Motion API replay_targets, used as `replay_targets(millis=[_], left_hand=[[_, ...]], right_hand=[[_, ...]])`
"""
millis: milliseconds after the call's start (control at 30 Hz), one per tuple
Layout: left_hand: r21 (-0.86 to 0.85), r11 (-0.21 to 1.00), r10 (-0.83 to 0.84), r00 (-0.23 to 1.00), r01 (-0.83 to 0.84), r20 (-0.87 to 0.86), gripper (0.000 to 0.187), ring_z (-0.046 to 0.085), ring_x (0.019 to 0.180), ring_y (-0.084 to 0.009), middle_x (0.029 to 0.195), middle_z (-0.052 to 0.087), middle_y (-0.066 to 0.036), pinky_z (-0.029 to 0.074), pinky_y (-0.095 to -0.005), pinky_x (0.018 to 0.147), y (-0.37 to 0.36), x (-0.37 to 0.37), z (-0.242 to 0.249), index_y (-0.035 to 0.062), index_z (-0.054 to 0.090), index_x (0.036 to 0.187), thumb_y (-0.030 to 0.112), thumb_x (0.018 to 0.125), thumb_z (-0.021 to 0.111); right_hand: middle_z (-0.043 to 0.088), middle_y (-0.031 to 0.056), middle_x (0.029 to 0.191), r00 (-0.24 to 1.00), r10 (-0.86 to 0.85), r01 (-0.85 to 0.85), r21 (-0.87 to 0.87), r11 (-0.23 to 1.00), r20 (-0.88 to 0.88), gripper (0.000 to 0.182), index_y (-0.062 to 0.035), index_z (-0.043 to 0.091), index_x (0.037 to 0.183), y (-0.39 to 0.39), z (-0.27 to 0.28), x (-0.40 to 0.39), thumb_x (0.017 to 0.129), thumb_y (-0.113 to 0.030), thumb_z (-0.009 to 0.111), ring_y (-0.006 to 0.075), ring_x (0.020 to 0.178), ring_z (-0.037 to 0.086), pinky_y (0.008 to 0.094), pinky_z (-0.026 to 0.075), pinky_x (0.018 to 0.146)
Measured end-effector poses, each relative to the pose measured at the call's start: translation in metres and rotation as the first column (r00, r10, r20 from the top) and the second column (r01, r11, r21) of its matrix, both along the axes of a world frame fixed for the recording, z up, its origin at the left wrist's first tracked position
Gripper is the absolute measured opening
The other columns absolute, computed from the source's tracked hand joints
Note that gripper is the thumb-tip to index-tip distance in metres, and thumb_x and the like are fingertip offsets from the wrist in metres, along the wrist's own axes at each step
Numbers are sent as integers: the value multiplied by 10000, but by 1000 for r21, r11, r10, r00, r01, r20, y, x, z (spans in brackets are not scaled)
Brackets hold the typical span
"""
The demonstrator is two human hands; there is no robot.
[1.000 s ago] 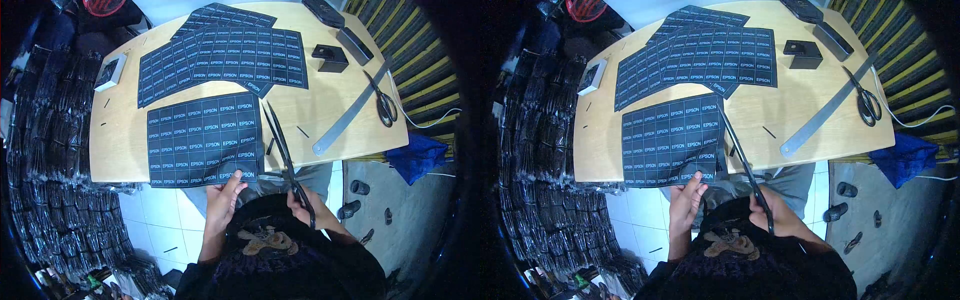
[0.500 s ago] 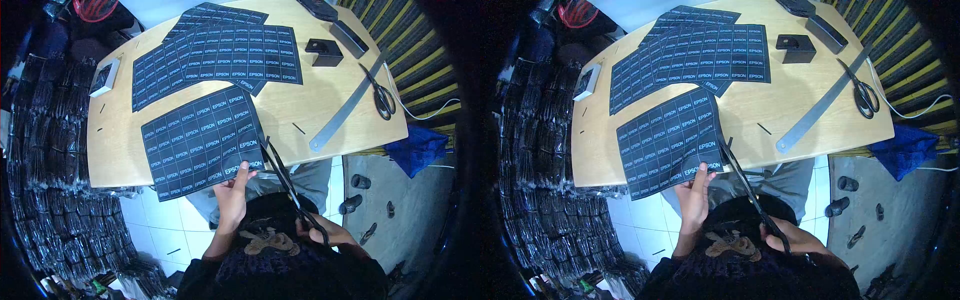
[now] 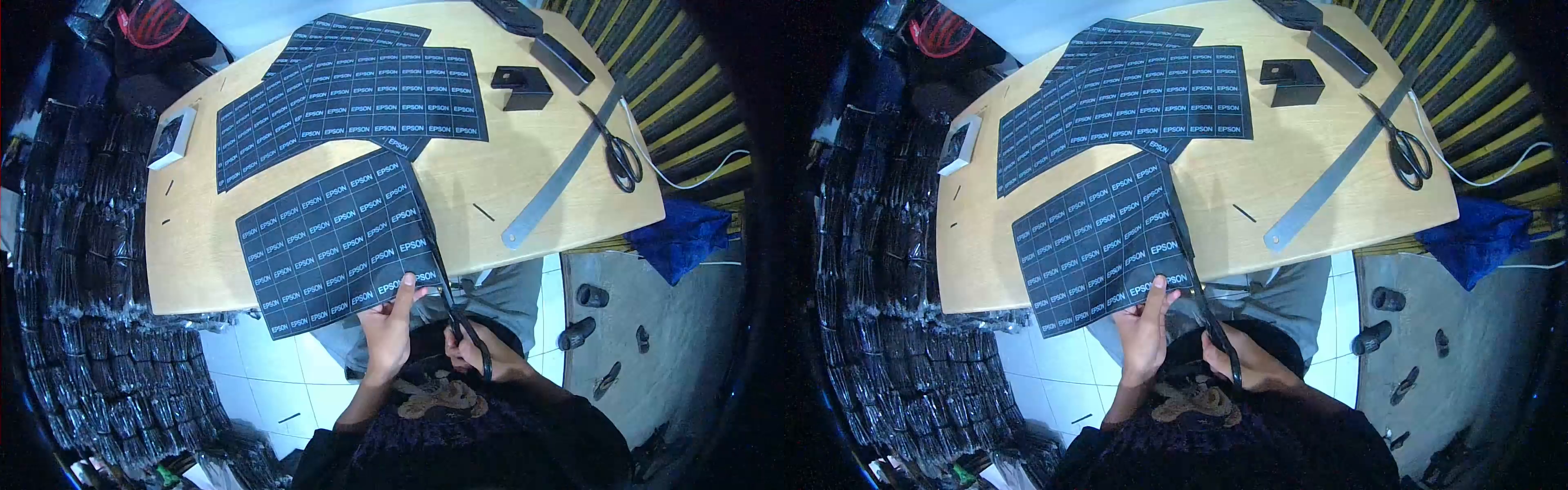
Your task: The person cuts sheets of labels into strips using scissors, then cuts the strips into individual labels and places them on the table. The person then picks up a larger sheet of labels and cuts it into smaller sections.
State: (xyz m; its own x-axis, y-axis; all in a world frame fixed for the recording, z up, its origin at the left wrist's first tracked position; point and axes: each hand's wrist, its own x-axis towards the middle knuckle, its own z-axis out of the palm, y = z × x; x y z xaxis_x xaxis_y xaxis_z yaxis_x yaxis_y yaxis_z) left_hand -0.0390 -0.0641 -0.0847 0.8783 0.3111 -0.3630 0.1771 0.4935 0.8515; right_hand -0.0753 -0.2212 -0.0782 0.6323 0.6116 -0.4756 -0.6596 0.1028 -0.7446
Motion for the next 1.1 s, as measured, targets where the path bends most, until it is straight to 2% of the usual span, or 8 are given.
replay_targets(millis=[333,400,733,800,1100], left_hand=[[-34,999,-6,999,5,-32,251,594,802,-137,969,595,-94,556,-302,675,-2,-2,3,-20,527,1065,2,825,598],[-29,999,-26,999,25,-25,252,595,792,-136,957,597,-91,555,-300,671,-1,-2,2,-21,527,1066,0,824,597],[-24,1000,-17,999,16,-43,249,594,806,-140,969,594,-88,554,-307,680,-3,-3,4,-18,533,1067,8,828,597],[-23,999,-35,998,34,-58,243,586,823,-126,980,593,-70,529,-267,684,-2,-4,6,18,532,1068,34,835,598],[-11,1000,-12,996,11,-83,270,582,841,-126,994,585,-71,530,-273,688,0,-6,5,28,511,1096,35,839,593]], right_hand=[[320,-27,698,997,-51,54,73,996,-50,540,-79,380,884,7,-2,9,795,-591,523,76,589,331,236,325,553],[362,-35,668,996,-87,90,134,987,-26,345,-61,394,960,7,-11,7,905,-389,483,64,544,369,229,319,479],[356,-49,672,990,-121,127,94,987,-73,265,-74,394,945,12,-3,12,918,-323,479,40,531,352,208,300,461],[346,-57,656,984,-126,144,143,979,-129,238,-74,393,940,12,-6,10,924,-299,469,34,510,338,203,287,451],[321,-70,621,982,-127,148,159,976,-138,198,-88,393,907,19,-4,10,931,-274,456,29,486,316,204,271,436]])
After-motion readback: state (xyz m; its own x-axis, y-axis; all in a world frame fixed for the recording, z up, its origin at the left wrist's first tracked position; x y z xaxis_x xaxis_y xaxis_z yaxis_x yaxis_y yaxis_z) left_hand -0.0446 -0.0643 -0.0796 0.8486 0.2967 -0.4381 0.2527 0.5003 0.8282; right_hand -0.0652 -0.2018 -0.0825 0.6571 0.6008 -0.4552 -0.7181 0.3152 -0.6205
